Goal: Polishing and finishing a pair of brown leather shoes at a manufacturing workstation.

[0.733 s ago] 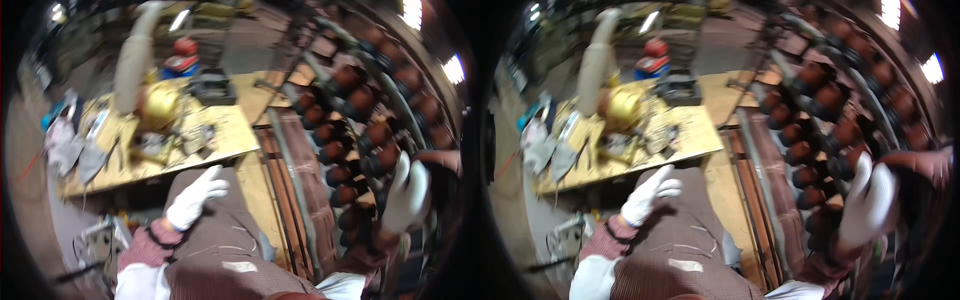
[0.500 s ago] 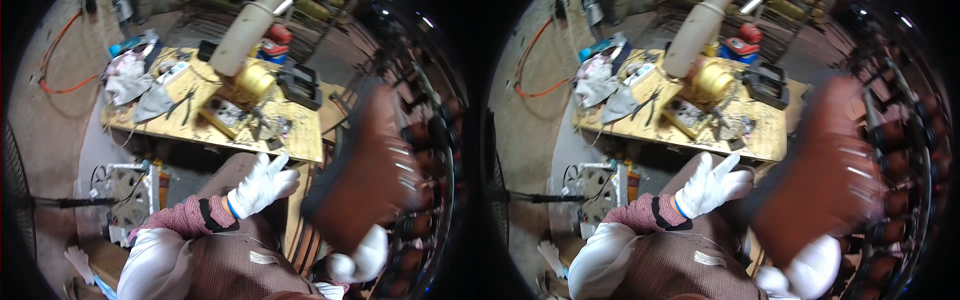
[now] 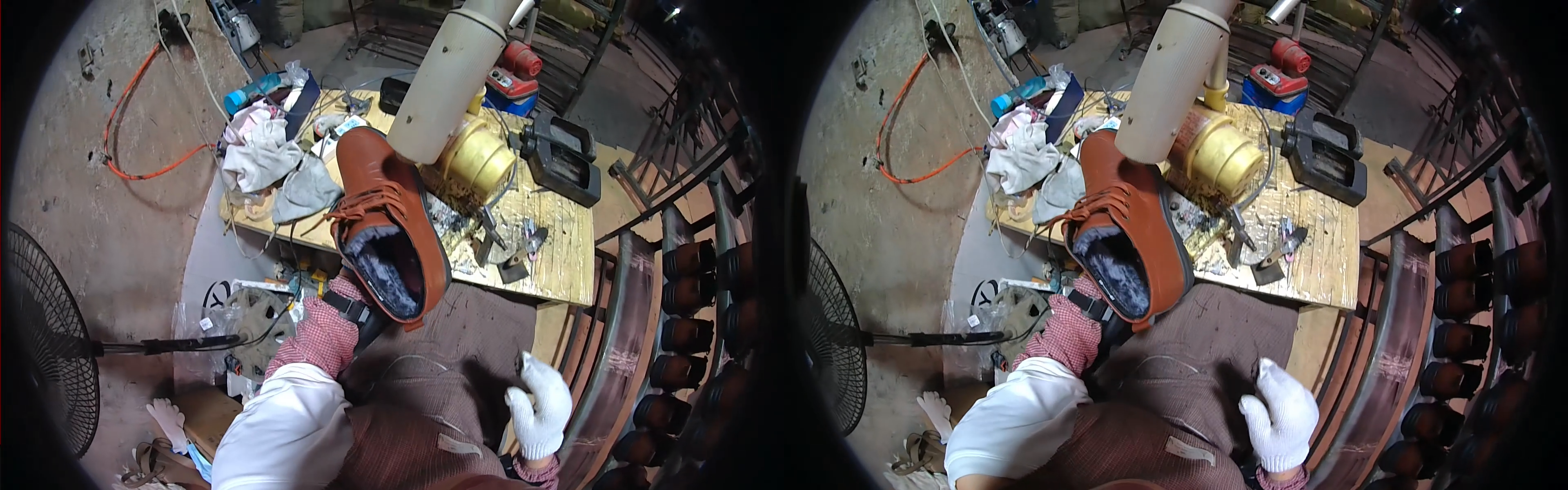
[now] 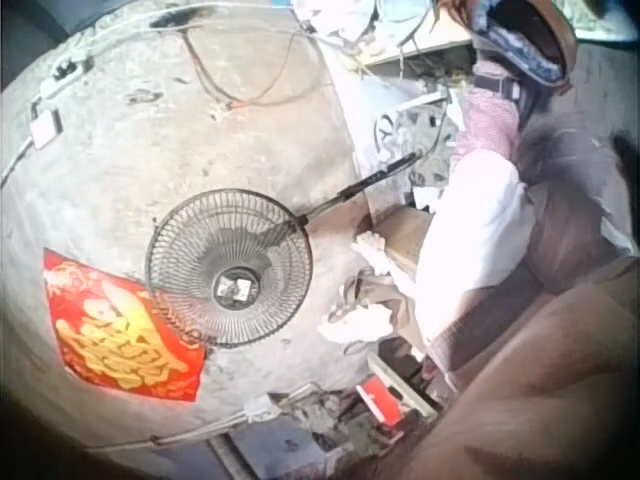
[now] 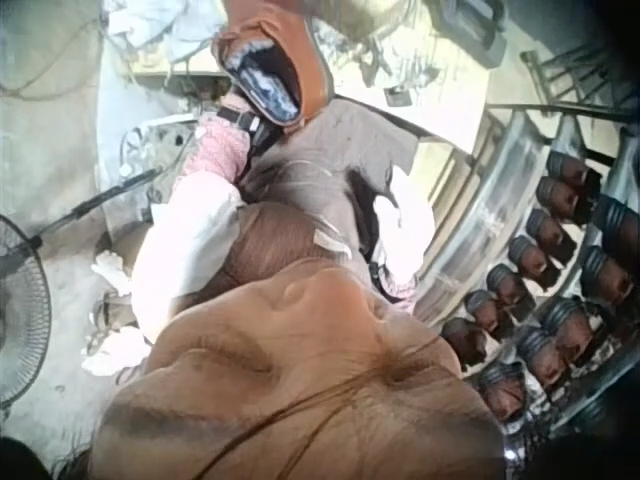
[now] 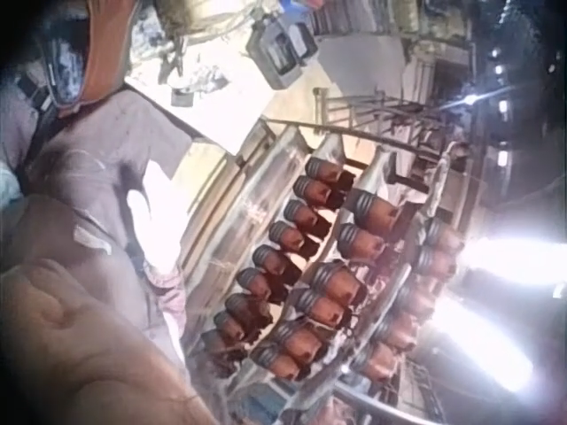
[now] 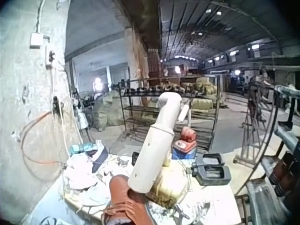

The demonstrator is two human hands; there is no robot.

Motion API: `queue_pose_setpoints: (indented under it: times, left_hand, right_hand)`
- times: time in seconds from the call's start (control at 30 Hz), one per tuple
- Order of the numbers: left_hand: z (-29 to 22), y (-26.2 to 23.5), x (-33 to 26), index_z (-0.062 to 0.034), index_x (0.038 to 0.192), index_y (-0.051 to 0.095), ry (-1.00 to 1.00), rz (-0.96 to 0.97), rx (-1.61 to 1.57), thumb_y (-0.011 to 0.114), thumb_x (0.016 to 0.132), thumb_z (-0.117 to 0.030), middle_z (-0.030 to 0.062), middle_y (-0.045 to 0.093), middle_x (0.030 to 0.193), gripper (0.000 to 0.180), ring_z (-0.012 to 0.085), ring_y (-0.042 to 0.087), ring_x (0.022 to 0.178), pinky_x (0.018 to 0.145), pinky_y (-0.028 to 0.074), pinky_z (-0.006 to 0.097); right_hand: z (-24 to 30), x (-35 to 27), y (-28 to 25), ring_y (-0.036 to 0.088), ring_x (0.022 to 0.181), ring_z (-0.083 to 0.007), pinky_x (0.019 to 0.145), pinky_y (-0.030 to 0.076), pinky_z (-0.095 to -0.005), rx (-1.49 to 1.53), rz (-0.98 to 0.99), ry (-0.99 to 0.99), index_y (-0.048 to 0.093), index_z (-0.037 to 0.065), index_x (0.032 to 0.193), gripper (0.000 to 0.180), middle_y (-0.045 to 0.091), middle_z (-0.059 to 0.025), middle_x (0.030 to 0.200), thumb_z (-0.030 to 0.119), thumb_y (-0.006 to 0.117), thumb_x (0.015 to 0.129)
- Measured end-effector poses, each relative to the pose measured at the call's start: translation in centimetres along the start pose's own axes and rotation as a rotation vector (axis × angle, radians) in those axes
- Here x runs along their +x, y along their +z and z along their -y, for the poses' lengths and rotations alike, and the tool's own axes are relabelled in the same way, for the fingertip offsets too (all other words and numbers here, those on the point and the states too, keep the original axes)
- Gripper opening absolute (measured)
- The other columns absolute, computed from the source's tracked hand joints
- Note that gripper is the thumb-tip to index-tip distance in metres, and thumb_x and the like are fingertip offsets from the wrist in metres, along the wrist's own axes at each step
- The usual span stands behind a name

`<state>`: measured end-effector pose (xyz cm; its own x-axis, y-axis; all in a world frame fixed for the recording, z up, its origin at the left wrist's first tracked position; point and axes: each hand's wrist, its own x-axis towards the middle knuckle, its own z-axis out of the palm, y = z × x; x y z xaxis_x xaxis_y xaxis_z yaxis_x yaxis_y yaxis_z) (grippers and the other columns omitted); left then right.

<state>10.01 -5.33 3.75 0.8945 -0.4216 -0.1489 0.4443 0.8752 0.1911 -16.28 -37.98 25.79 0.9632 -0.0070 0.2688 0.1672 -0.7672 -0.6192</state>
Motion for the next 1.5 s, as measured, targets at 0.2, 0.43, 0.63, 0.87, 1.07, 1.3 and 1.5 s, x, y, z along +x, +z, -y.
queue_pose_setpoints:
  times: [0.2, 0.43, 0.63, 0.87, 1.07, 1.3, 1.5]
  left_hand:
    - [-1.7, 5.3, 0.3, -0.0072, 0.157, 0.046, 0.131, -0.014, 0.089, 0.044, 0.106, -0.062, 0.0195, 0.055, 0.154, 0.075, 0.0336, 0.059, 0.136, 0.117, 0.049, 0.05]
    - [1.5, 13.2, -8.4, -0.0052, 0.158, 0.045, 0.233, -0.046, 0.183, 0.047, 0.1, -0.075, 0.0202, 0.054, 0.155, 0.09, 0.0345, 0.058, 0.136, 0.118, 0.047, 0.05]
    - [2.1, 13.5, -8.4, -0.007, 0.159, 0.045, 0.038, -0.286, 0.339, 0.048, 0.105, -0.07, 0.0136, 0.058, 0.154, 0.084, 0.0297, 0.059, 0.137, 0.117, 0.049, 0.047]
    - [0.4, 12.8, -3.5, -0.0082, 0.165, 0.039, 0.317, -0.462, 0.764, 0.045, 0.112, -0.056, 0.0092, 0.047, 0.162, 0.071, 0.0203, 0.051, 0.143, 0.117, 0.043, 0.032]
    - [-0.6, 15.0, -3.0, -0.0126, 0.161, 0.045, 0.661, -0.613, 0.792, 0.059, 0.111, -0.034, 0.0033, 0.064, 0.141, 0.056, 0.0172, 0.065, 0.124, 0.106, 0.055, 0.036]
    - [-2.7, 20.4, 1.2, -0.0099, 0.172, 0.007, 0.88, -0.418, 0.841, 0.073, 0.102, -0.021, 0.0066, 0.061, 0.137, 0.097, 0.0176, 0.065, 0.115, 0.095, 0.057, 0.033]
    - [-2.6, 23.0, 2.6, -0.0124, 0.171, -0.012, 0.747, -0.401, 0.73, 0.067, 0.104, -0.018, 0.0139, 0.059, 0.149, 0.103, 0.0226, 0.057, 0.137, 0.114, 0.046, 0.041]
  right_hand:
    - [-1.7, -1.6, 1.0, 0.073, 0.104, -0.0372, 0.093, 0.056, -0.0415, -0.006, 0.016, 0.154, 0.073, 0.001, 0.122, 0.041, 0.075, -0.0189, 0.115, 0.016, 0.081, 0.085]
    - [-3.1, -1.3, 2.7, 0.074, 0.104, -0.0367, 0.091, 0.058, -0.0425, 0.042, -0.002, 0.181, 0.074, 0.003, 0.115, 0.036, 0.076, -0.018, 0.116, 0.026, 0.082, 0.088]
    - [-2.9, -1.2, 3.5, 0.073, 0.102, -0.0377, 0.088, 0.058, -0.0421, 0.0, 0.075, 0.095, 0.073, 0.005, 0.116, 0.037, 0.075, -0.0178, 0.117, 0.026, 0.083, 0.087]
    - [-3.4, -3.3, 3.8, 0.074, 0.103, -0.036, 0.09, 0.059, -0.0415, 0.004, 0.006, 0.203, 0.074, 0.005, 0.115, 0.035, 0.076, -0.0176, 0.116, 0.022, 0.083, 0.085]
    - [-5.1, -4.0, 4.6, 0.074, 0.102, -0.037, 0.09, 0.059, -0.0421, -0.016, 0.03, 0.273, 0.075, 0.005, 0.114, 0.035, 0.076, -0.0177, 0.115, 0.019, 0.083, 0.084]
    - [-5.8, -2.2, 4.5, 0.074, 0.102, -0.0366, 0.089, 0.058, -0.0426, -0.046, 0.059, 0.204, 0.075, 0.006, 0.116, 0.035, 0.076, -0.0166, 0.113, 0.021, 0.083, 0.085]
    - [-3.9, 1.9, 5.7, 0.073, 0.1, -0.0353, 0.085, 0.058, -0.0433, -0.027, 0.125, 0.011, 0.075, 0.008, 0.118, 0.035, 0.076, -0.0142, 0.114, 0.026, 0.08, 0.089]
